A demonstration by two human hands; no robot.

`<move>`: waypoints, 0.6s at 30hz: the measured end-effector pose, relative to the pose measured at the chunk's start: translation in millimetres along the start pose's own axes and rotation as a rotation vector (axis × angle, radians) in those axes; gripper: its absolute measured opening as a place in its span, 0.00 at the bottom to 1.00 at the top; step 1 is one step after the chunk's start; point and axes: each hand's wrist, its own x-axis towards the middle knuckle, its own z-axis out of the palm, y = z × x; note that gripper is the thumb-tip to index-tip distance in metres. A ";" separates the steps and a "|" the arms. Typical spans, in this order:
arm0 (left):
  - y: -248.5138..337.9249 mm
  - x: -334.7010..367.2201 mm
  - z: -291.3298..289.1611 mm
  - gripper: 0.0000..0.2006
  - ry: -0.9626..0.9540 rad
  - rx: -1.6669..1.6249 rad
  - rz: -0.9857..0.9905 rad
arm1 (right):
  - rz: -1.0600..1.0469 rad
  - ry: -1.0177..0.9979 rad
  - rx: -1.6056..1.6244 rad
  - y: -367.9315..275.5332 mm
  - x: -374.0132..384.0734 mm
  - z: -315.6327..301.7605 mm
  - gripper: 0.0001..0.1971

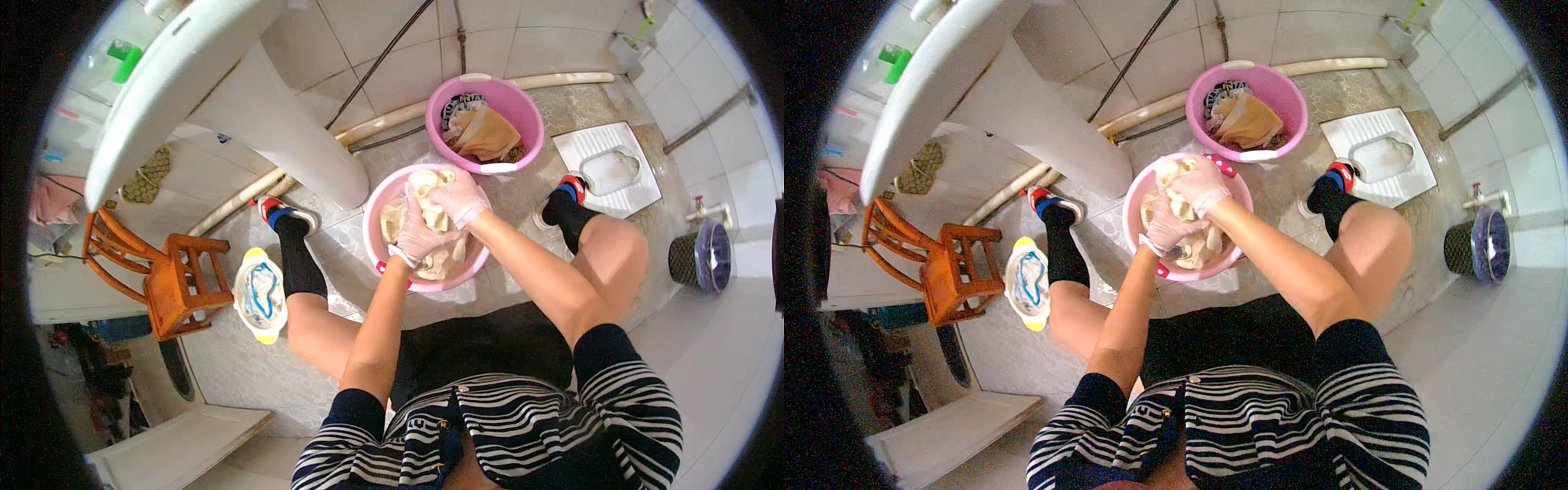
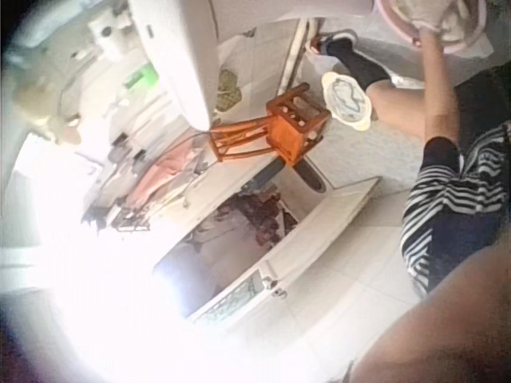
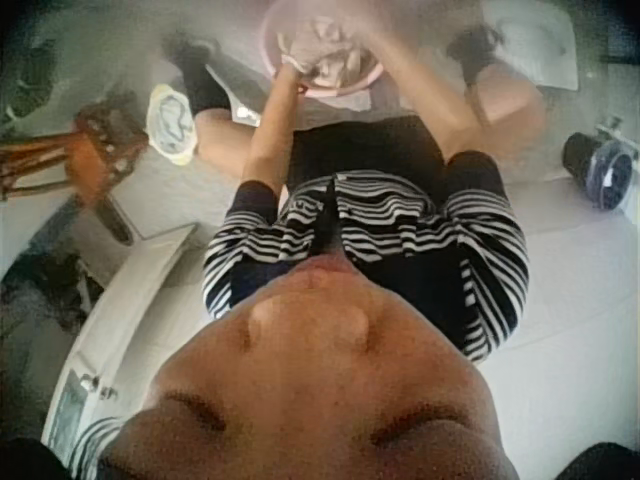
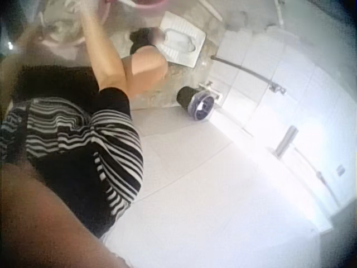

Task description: The person washes several items of clothing by hand in a pink basin of soapy water, scrubbing, wringing, and moving them into a second basin.

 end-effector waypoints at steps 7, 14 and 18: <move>73.1 -31.1 -28.3 0.39 0.190 -0.396 0.238 | -0.125 -0.105 -0.055 -116.3 -51.9 25.0 0.14; 61.3 -31.1 -29.0 0.31 0.182 -0.154 0.212 | -0.276 -0.132 -0.032 -170.4 -77.0 48.2 0.10; 34.5 18.9 -52.8 0.27 0.392 -0.226 0.310 | -0.322 -0.174 -0.051 -184.9 -72.1 41.6 0.11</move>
